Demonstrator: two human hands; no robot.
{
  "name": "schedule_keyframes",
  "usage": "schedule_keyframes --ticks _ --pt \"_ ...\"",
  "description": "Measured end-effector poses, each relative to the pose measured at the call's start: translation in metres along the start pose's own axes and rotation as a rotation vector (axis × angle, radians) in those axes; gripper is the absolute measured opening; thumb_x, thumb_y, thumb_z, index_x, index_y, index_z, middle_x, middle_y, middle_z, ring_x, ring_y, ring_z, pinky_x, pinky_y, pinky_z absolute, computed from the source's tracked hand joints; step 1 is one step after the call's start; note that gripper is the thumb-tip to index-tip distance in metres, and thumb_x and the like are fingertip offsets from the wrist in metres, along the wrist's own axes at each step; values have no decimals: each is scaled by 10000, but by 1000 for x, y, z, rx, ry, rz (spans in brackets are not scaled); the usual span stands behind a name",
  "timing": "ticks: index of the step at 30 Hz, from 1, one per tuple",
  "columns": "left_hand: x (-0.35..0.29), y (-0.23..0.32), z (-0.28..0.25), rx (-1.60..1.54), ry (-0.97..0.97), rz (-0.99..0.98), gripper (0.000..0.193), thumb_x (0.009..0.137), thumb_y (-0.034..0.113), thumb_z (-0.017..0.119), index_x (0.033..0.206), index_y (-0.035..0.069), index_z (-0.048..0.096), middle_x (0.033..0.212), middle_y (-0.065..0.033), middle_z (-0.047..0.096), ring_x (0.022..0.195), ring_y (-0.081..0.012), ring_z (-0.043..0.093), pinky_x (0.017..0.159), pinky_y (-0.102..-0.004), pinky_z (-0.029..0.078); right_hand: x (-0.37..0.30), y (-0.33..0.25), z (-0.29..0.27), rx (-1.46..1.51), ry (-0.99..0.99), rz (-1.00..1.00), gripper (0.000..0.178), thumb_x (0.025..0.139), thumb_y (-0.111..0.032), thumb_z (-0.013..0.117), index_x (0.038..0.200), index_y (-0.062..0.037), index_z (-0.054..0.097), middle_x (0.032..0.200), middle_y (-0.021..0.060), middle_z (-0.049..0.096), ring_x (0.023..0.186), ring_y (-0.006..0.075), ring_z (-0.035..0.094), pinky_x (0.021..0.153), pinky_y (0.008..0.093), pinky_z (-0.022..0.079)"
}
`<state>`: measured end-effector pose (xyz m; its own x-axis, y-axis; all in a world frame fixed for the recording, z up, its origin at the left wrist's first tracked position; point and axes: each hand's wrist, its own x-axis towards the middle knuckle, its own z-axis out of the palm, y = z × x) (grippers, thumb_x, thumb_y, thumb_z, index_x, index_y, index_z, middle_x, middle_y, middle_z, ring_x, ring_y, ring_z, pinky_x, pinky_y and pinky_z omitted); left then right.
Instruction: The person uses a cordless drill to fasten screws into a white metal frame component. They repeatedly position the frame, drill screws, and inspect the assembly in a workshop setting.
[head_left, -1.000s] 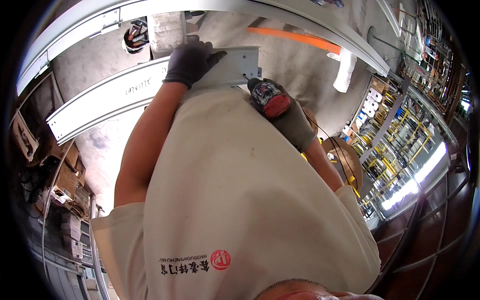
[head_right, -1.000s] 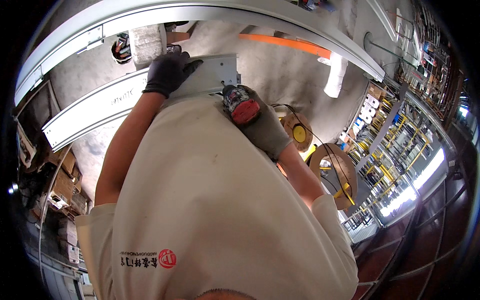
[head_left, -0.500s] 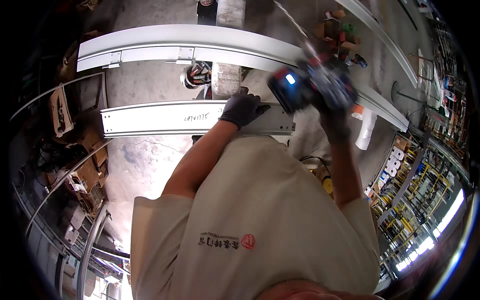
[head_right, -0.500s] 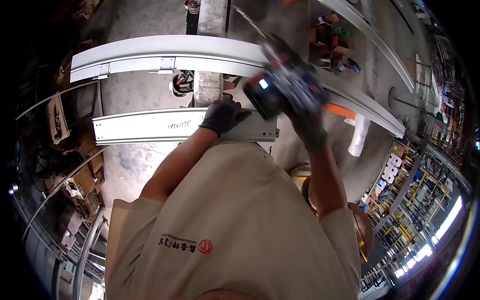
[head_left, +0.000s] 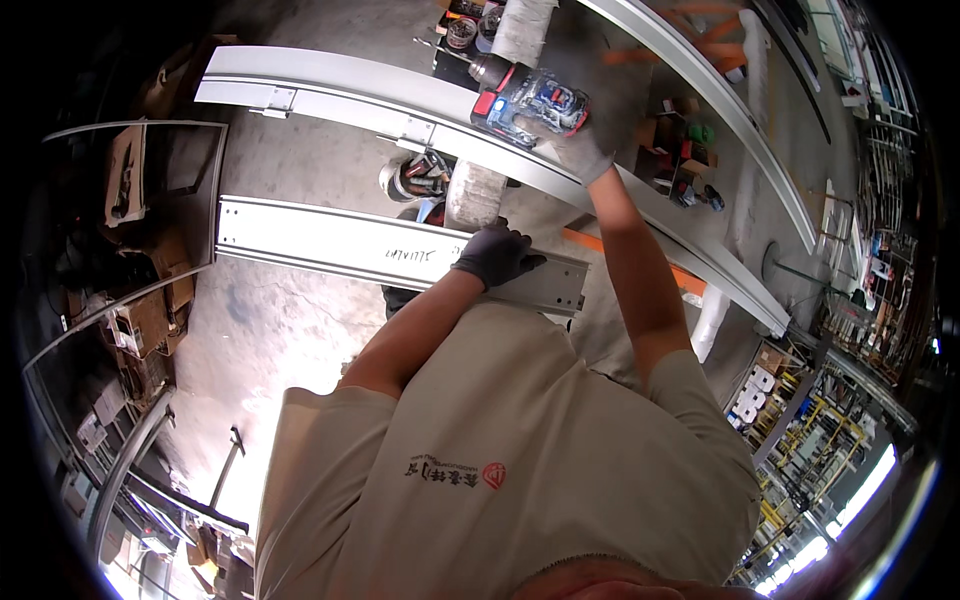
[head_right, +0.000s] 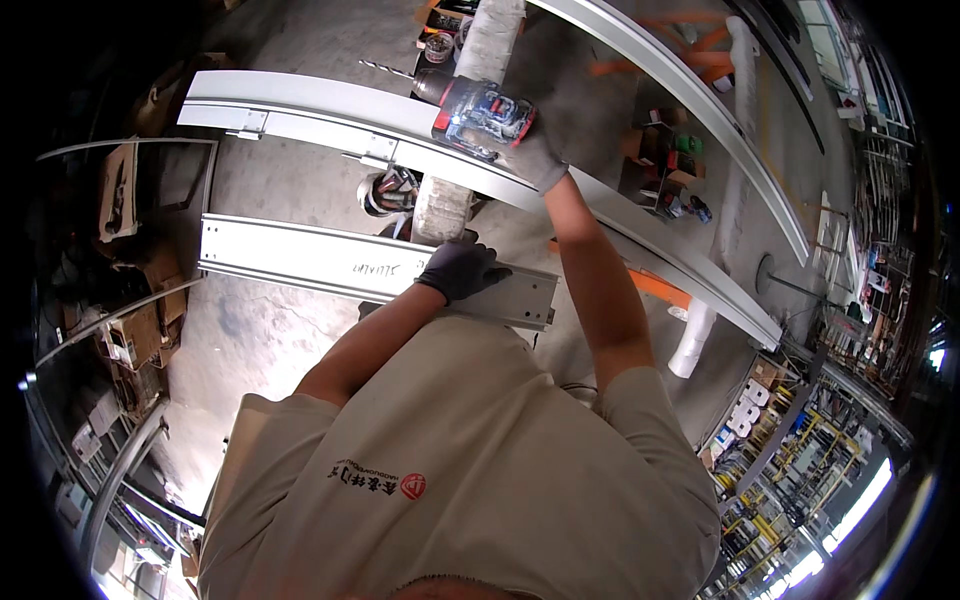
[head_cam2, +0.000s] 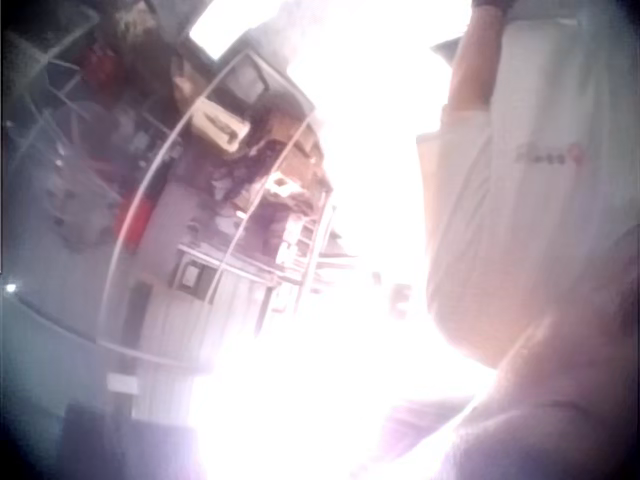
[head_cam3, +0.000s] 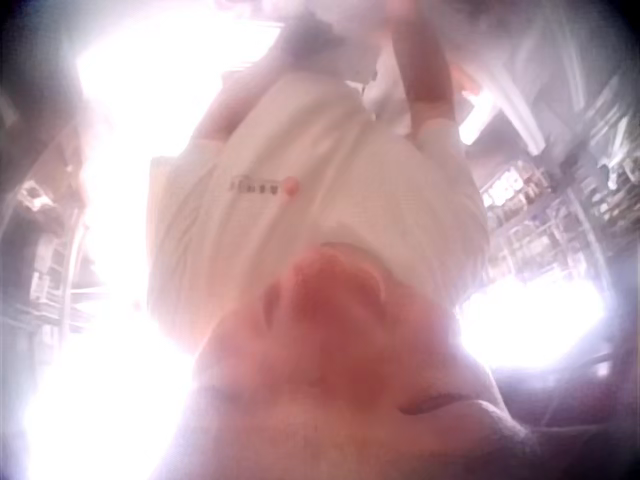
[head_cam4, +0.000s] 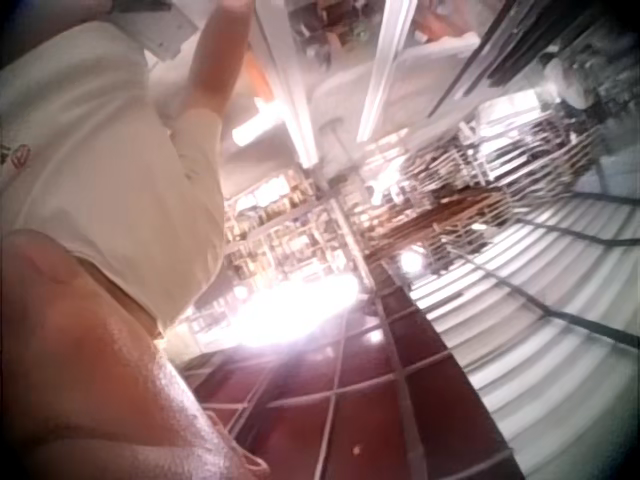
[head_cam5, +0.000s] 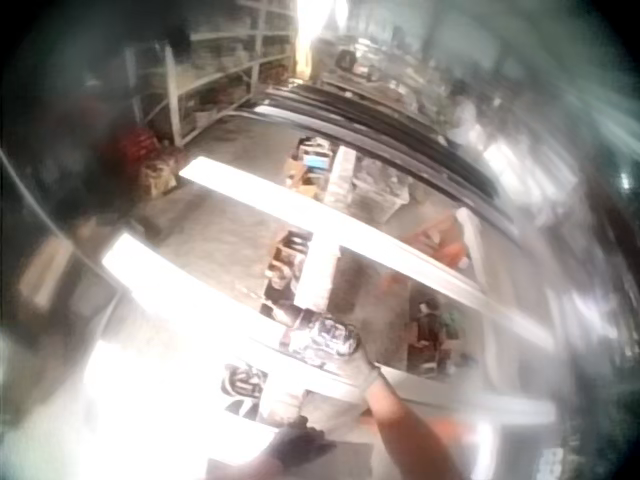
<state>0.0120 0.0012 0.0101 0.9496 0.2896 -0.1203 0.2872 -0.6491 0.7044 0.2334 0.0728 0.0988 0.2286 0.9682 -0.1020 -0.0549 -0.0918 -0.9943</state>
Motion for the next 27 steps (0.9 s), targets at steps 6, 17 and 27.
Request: schedule_keyframes --ticks 6,17,27 --pt "-1 5 -9 11 -16 -3 523 946 579 636 843 77 740 807 -174 714 902 -353 702 750 -505 582 11 8 -22 41 -81 122 424 826 -158 916 1189 -62 719 1117 10 760 990 103 696 892 301 577" --pt "0 4 -8 53 18 19 514 966 567 612 844 82 732 799 -178 707 808 -370 713 722 -503 573 13 15 -16 -71 13 39 418 830 -185 908 1193 -76 732 1058 0 773 982 94 691 903 310 571" --pt "1 6 -7 46 -20 1 538 963 596 590 854 90 737 848 -179 729 804 -381 726 743 -502 574 -175 36 -58 -532 603 -293 260 943 -13 686 1201 15 678 1158 117 722 1104 178 664 974 314 512"
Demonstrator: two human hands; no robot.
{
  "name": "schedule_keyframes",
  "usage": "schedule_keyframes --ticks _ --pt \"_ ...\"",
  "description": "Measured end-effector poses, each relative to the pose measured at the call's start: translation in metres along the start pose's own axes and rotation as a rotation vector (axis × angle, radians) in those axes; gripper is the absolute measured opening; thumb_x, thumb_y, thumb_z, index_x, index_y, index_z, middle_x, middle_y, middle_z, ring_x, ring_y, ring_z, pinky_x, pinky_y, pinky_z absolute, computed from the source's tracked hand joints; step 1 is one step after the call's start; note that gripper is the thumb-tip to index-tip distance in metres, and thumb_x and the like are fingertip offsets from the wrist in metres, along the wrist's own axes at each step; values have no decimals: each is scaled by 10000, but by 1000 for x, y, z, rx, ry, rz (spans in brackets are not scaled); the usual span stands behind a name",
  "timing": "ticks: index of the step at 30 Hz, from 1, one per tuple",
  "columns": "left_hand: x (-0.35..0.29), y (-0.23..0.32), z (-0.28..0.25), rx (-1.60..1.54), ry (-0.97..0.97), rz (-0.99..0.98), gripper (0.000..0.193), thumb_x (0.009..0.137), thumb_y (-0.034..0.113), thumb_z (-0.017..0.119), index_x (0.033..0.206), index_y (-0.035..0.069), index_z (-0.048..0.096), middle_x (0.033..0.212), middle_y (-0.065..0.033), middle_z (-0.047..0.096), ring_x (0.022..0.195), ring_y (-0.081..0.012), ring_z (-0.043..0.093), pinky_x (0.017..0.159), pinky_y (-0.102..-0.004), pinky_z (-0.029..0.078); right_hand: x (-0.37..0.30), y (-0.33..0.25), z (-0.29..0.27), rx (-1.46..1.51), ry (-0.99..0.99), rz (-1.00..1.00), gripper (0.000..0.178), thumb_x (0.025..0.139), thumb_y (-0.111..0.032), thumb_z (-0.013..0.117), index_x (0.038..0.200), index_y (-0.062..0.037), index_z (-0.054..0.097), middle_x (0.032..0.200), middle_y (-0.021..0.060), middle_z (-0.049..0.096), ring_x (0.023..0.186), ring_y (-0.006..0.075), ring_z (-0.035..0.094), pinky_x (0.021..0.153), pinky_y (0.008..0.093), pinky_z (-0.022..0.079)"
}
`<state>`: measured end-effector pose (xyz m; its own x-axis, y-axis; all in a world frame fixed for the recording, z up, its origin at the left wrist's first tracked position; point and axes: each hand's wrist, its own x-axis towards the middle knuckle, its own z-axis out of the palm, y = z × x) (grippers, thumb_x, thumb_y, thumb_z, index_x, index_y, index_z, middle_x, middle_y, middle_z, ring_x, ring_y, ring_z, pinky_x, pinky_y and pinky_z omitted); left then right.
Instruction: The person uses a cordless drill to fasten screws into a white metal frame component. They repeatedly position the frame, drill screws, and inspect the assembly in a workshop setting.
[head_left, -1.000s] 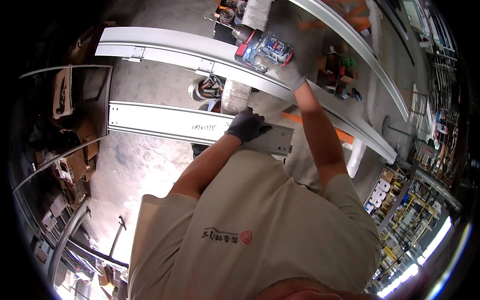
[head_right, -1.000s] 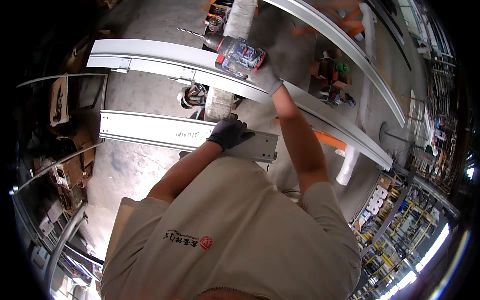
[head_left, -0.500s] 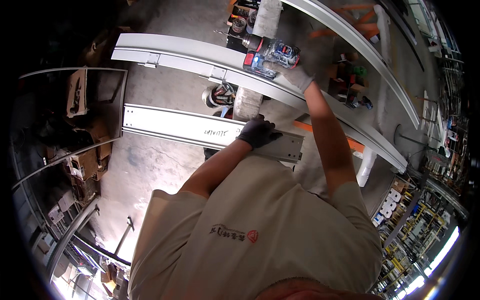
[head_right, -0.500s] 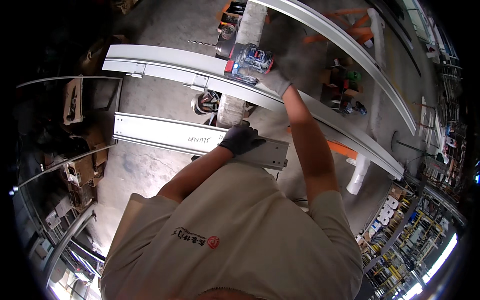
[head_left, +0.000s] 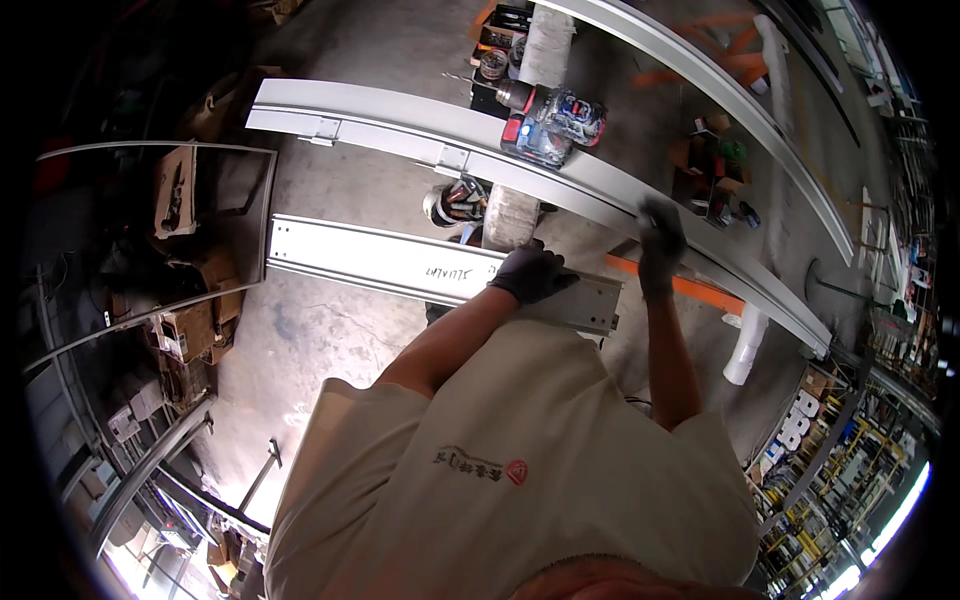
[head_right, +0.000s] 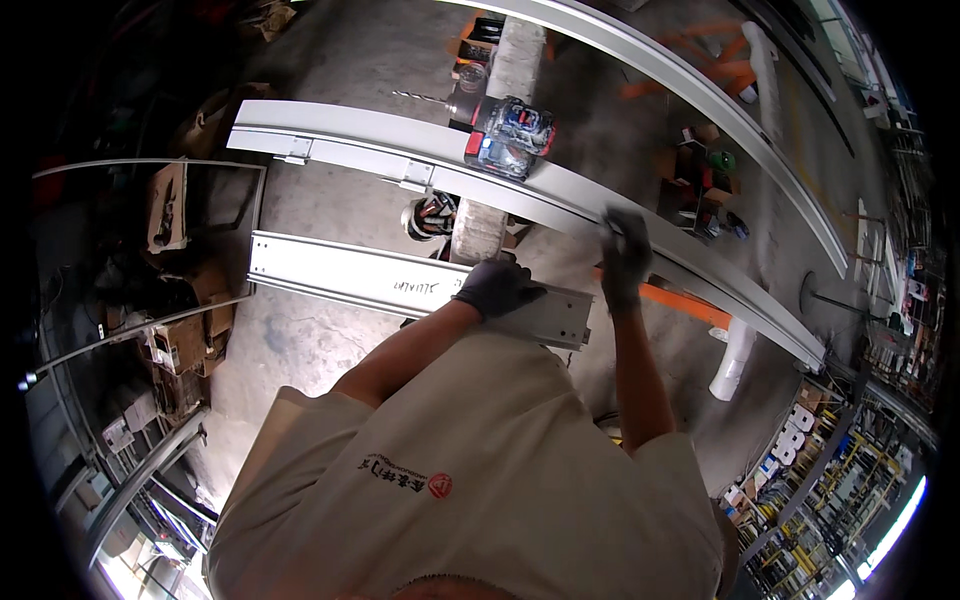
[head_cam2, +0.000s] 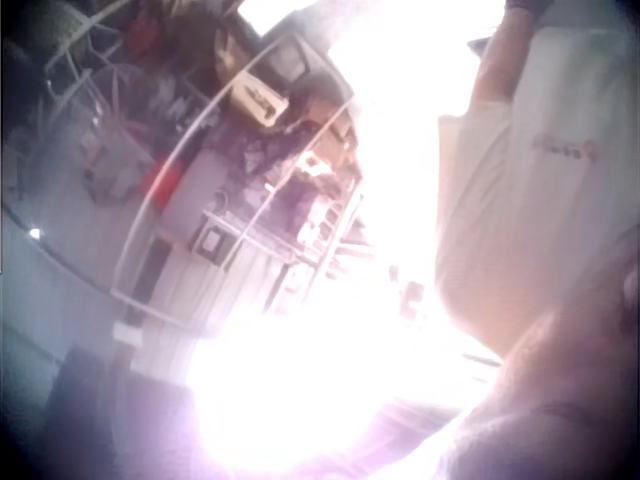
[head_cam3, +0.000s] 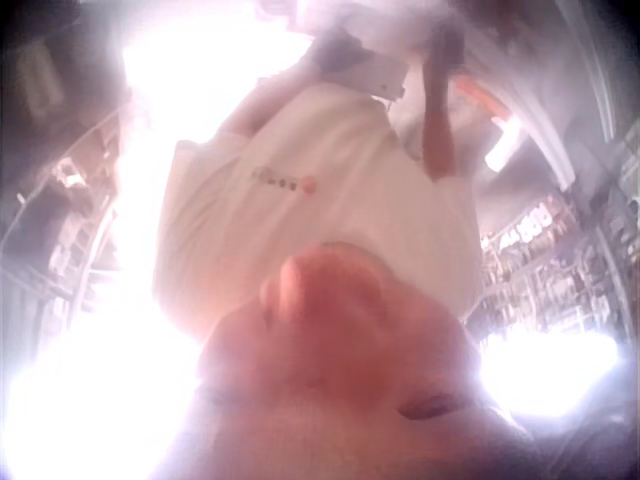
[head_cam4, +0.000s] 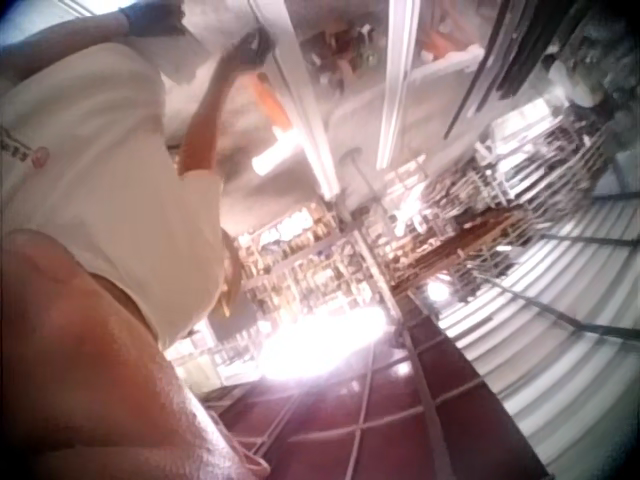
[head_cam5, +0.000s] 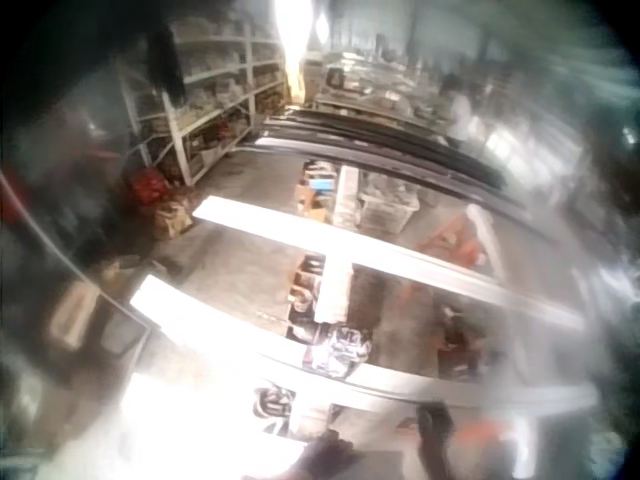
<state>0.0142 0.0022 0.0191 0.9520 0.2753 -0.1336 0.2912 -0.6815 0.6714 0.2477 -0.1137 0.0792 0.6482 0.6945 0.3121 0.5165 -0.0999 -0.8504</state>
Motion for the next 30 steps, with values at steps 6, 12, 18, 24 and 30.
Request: schedule_keyframes --ticks 6,12,18,24,30 --pt "5 8 1 41 -125 -88 564 978 601 548 892 87 764 864 -176 738 820 -378 732 774 -501 584 -177 55 -46 84 129 550 328 1080 -268 598 1310 -48 679 1220 34 699 1131 167 646 982 341 510" --pt "-1 -5 12 132 -58 45 461 1008 543 540 950 136 749 918 -164 741 897 -367 726 751 -537 561 -233 64 -51 1178 -306 1197 575 1088 -566 463 1400 -106 613 1137 17 712 950 165 695 817 352 588" --pt "7 -1 18 163 -35 17 484 990 561 582 915 94 685 909 -158 739 896 -392 714 772 -499 553 -233 44 -52 1093 -24 1163 387 1064 -298 638 1369 -61 613 1081 -17 690 846 94 641 752 267 560" --pt "6 23 4 188 -85 -52 458 986 538 597 972 91 692 947 -156 744 926 -382 714 793 -483 548 -241 59 -44 1293 12 1048 311 1055 -255 656 1283 -48 614 1058 9 680 930 127 653 836 299 566" --pt "4 13 10 199 -54 -20 438 968 522 624 1053 103 720 995 -152 755 937 -375 722 808 -477 557 -244 44 -29 1259 89 1057 292 1051 -265 655 1260 -64 620 1075 33 673 978 160 656 867 338 572"
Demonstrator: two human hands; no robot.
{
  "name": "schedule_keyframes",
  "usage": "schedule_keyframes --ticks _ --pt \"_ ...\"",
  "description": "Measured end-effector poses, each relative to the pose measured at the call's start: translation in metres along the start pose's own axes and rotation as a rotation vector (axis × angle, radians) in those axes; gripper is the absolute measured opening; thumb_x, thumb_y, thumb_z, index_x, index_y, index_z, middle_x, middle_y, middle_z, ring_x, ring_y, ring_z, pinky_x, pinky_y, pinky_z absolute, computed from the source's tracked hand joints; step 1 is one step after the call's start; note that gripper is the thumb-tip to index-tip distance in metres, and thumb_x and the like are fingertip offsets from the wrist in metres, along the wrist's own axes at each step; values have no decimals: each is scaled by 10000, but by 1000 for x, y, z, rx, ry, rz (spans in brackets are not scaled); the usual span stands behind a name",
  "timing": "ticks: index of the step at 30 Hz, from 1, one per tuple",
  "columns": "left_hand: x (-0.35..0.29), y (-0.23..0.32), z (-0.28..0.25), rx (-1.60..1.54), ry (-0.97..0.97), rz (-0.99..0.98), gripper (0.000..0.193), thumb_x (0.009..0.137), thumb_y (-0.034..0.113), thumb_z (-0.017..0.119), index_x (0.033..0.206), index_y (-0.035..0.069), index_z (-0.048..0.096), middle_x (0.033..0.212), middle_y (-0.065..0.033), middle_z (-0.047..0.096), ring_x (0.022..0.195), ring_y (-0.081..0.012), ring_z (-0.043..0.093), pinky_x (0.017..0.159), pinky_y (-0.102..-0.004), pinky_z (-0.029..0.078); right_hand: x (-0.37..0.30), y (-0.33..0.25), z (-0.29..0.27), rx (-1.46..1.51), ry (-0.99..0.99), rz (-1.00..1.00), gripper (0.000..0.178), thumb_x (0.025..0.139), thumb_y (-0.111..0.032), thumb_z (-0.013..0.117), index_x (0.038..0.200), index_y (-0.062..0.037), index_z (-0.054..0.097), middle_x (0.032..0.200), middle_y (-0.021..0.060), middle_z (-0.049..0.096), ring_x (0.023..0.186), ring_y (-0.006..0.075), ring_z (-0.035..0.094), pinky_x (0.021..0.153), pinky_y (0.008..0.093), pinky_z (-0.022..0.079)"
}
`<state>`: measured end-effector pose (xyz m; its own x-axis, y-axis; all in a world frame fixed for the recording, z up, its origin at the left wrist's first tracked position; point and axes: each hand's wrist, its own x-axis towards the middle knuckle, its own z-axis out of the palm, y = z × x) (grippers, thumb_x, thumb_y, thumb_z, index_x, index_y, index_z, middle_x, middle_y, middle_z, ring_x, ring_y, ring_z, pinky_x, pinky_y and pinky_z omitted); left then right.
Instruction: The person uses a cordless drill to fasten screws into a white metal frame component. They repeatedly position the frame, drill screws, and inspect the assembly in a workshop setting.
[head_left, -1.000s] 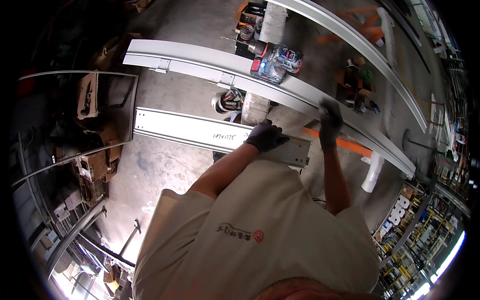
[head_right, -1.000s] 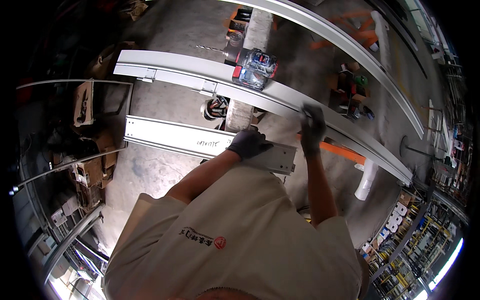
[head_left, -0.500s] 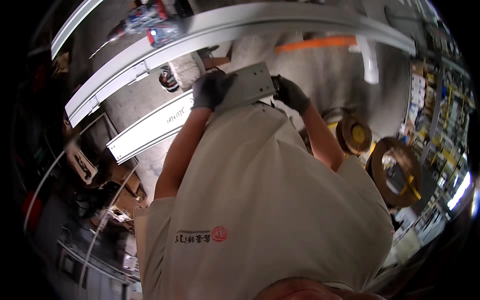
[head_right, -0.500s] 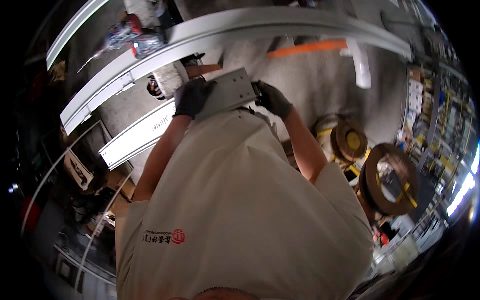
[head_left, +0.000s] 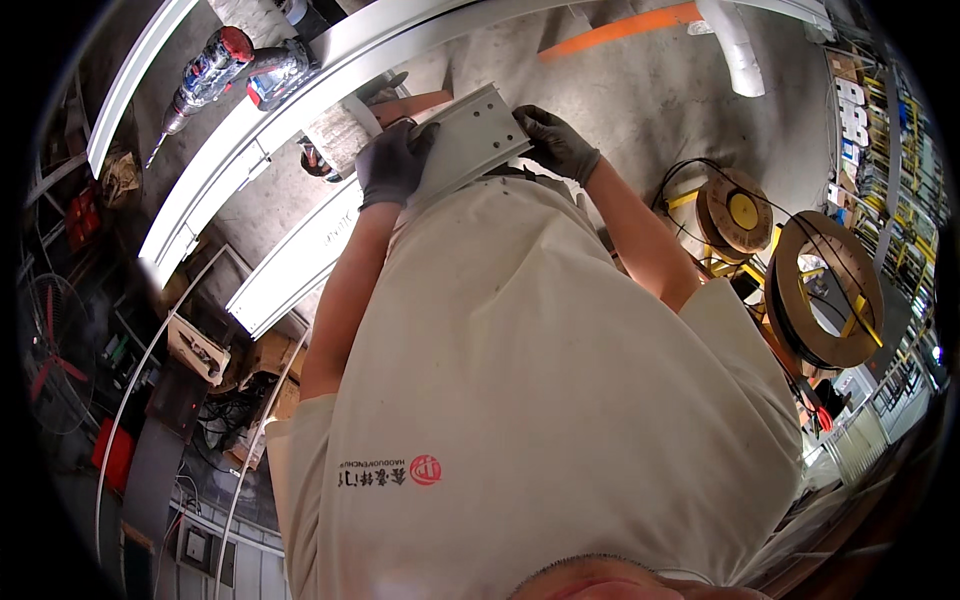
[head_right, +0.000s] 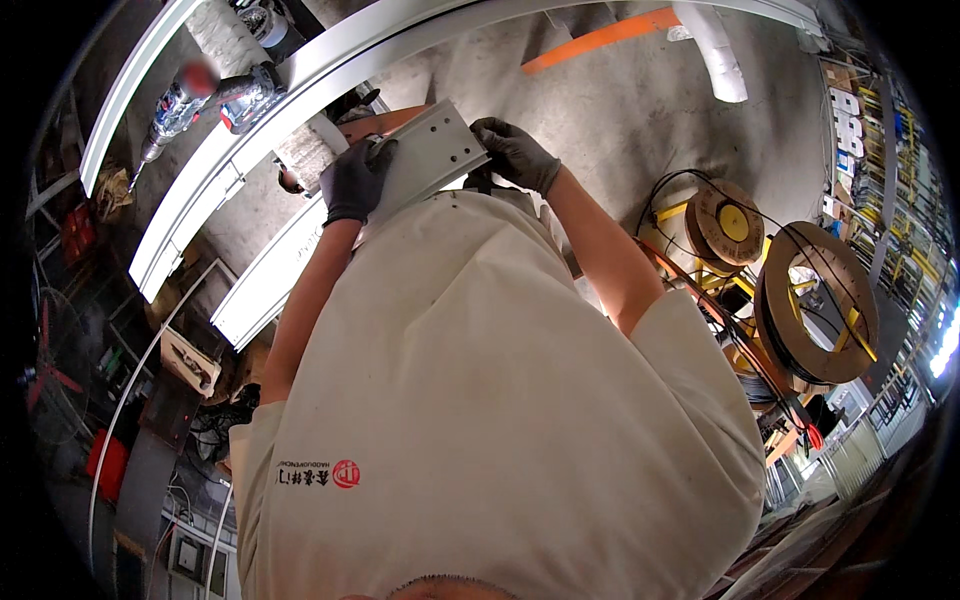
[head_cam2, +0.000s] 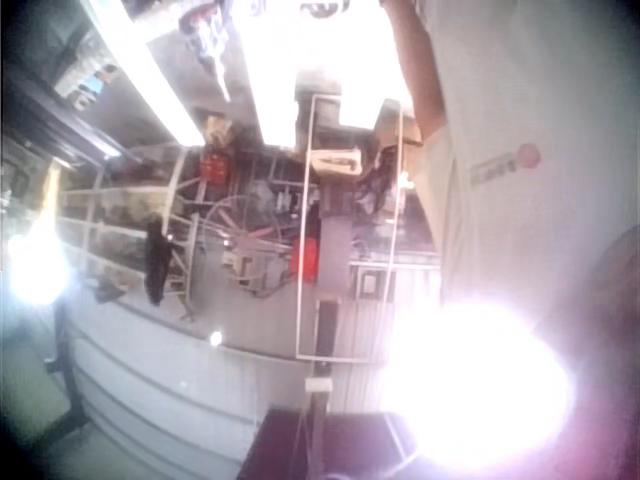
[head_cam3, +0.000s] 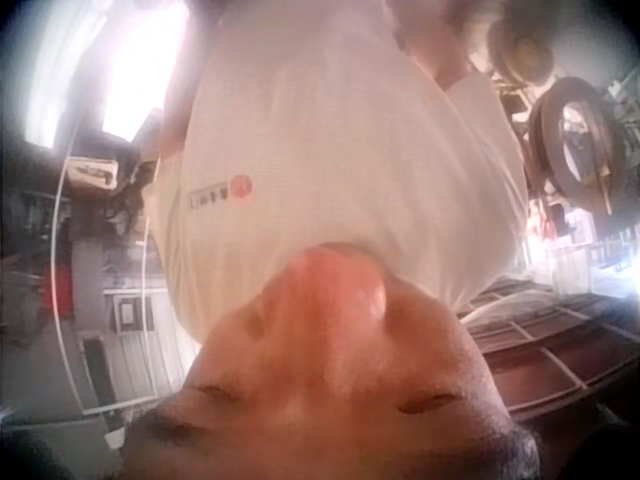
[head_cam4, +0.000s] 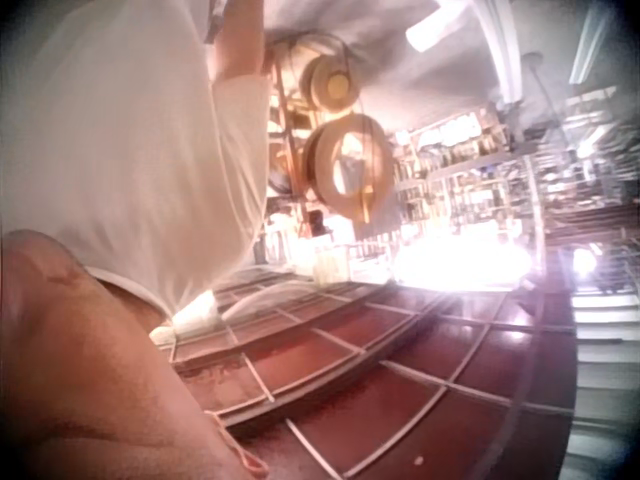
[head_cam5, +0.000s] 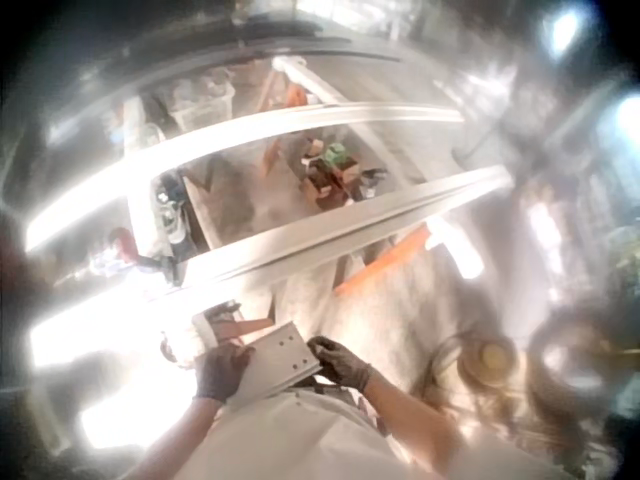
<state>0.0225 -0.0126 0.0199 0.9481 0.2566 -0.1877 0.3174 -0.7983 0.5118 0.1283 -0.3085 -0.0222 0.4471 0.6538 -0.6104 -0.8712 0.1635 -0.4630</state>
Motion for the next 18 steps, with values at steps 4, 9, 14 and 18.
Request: schedule_keyframes --ticks 4,9,14,18 --pt "-2 0 4 -17 40 8 420 955 504 637 1066 110 728 986 -152 757 924 -377 724 795 -485 561 4 11 -1 56 47 -41 270 1056 -260 648 1256 -80 626 1097 30 683 956 153 661 820 332 578" --pt "-1 4 -3 23 28 -27 409 949 499 644 1057 115 732 974 -151 758 919 -379 725 785 -487 562 6 20 12 115 113 -74 239 1060 -263 642 1230 -96 634 1029 17 692 894 143 663 756 313 574" --pt "0 -5 6 -12 39 -37 408 947 512 646 1042 126 738 955 -141 761 903 -378 727 779 -486 563 0 15 27 123 131 -49 217 1060 -277 639 1207 -117 641 975 6 680 837 158 649 693 327 561" --pt "0 4 -2 8 29 -53 423 953 529 641 1036 126 740 959 -141 762 903 -376 729 777 -488 563 -6 17 39 183 171 -40 206 1059 -317 633 1191 -160 642 934 -9 658 771 162 614 589 354 525"
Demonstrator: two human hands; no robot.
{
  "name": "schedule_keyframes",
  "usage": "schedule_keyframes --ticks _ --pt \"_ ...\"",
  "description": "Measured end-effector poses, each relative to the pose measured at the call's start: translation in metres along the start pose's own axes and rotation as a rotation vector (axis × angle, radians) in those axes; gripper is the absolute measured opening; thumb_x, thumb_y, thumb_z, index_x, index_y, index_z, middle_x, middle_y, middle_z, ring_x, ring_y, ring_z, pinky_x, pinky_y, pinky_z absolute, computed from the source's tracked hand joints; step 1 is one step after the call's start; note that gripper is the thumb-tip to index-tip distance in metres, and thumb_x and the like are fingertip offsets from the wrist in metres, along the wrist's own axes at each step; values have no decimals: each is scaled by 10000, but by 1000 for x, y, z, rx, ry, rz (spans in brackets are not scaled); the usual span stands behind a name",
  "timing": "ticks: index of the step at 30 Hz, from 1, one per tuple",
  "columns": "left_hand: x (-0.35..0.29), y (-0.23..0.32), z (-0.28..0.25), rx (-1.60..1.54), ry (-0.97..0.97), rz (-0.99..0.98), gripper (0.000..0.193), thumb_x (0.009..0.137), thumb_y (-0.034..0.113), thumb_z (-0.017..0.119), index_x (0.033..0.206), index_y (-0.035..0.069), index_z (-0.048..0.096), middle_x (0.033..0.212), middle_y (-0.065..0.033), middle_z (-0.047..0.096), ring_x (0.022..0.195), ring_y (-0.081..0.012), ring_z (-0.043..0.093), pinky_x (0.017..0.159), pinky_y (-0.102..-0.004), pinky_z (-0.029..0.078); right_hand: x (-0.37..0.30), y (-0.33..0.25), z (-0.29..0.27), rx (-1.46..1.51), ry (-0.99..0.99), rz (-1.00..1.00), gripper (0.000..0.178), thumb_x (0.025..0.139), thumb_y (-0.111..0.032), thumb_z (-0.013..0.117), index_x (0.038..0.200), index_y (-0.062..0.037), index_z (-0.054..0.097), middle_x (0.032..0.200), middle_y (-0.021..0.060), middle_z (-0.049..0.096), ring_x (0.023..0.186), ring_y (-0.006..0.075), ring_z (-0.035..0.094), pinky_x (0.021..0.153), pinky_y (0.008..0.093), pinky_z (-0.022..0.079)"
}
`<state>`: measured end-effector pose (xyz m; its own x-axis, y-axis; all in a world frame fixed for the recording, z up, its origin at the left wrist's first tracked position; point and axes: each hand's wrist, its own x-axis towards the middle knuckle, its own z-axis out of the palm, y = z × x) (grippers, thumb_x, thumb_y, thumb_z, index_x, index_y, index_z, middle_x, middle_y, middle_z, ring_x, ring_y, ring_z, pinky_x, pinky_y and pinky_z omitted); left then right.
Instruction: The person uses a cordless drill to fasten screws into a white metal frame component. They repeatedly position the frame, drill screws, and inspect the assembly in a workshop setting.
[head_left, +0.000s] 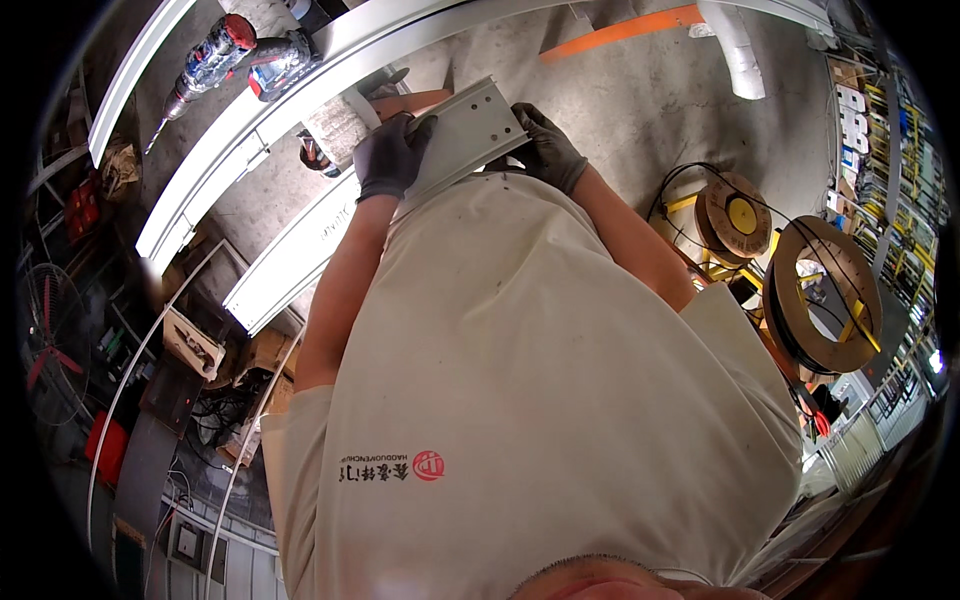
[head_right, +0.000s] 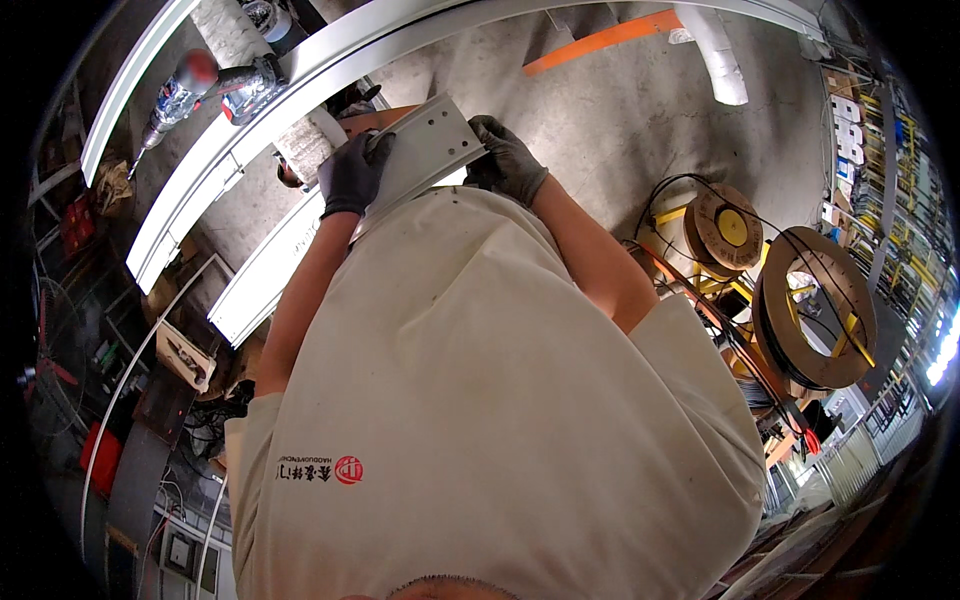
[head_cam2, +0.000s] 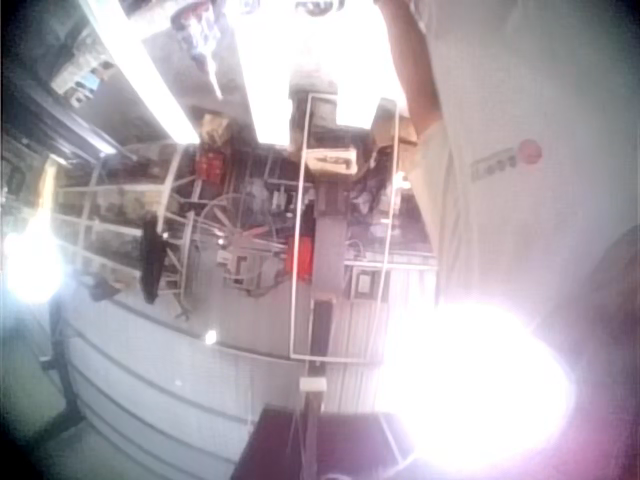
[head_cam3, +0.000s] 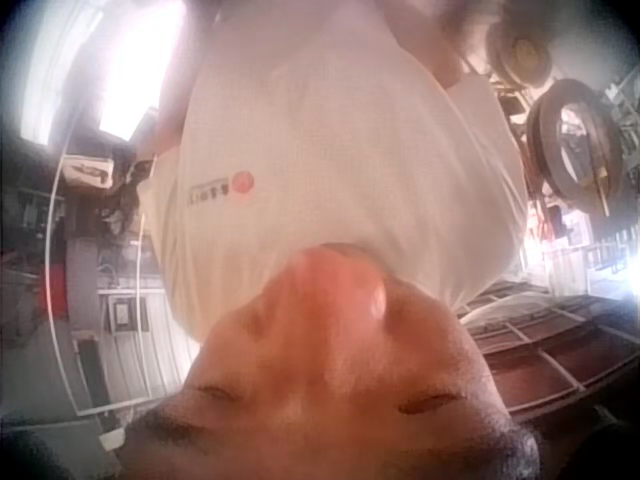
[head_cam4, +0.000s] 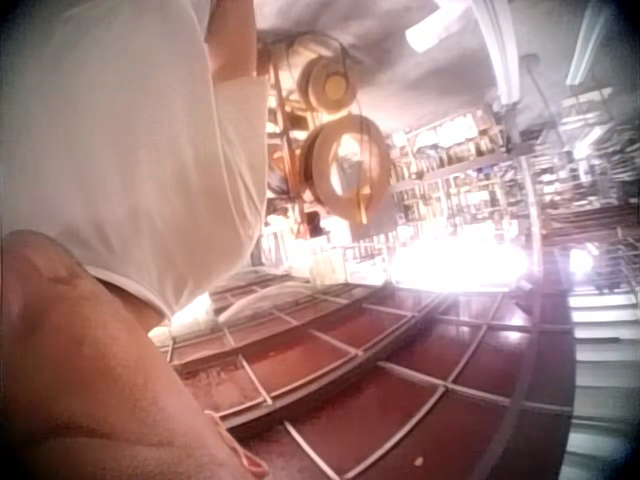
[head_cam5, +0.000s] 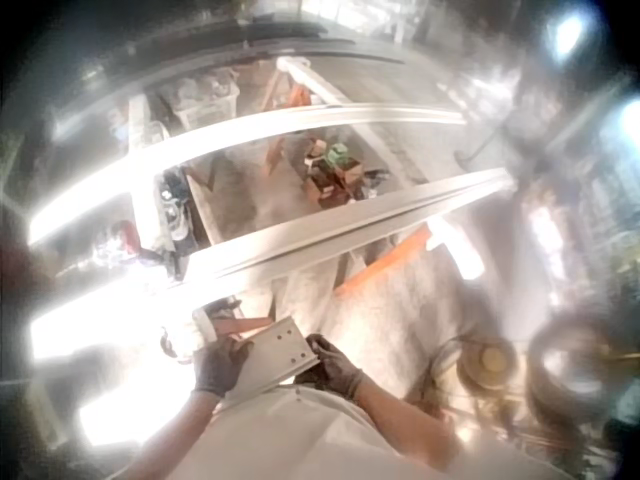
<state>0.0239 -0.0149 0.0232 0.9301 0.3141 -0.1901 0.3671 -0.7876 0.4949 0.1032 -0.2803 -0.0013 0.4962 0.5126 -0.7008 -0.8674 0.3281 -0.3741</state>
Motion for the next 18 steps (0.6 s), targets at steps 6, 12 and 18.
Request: schedule_keyframes --ticks 6,12,18 --pt "1 -2 5 -38 23 20 412 955 515 643 1023 119 733 949 -147 756 900 -389 722 775 -496 559 4 -3 3 -13 -42 92 219 1060 -365 617 1186 -186 638 866 -14 637 692 145 591 526 347 487" --pt "1 -9 8 -49 54 70 447 975 571 628 1080 154 753 964 -178 758 900 -401 727 780 -498 568 -5 -12 12 -93 -49 84 241 1075 -336 594 1222 -148 634 851 -2 629 671 147 589 531 337 501" --pt "-2 4 -7 -31 47 26 384 957 536 625 1027 176 738 945 -144 756 892 -395 720 754 -501 559 7 -10 8 -156 -67 -8 245 1075 -302 577 1221 -113 634 892 14 638 744 159 618 596 324 533"
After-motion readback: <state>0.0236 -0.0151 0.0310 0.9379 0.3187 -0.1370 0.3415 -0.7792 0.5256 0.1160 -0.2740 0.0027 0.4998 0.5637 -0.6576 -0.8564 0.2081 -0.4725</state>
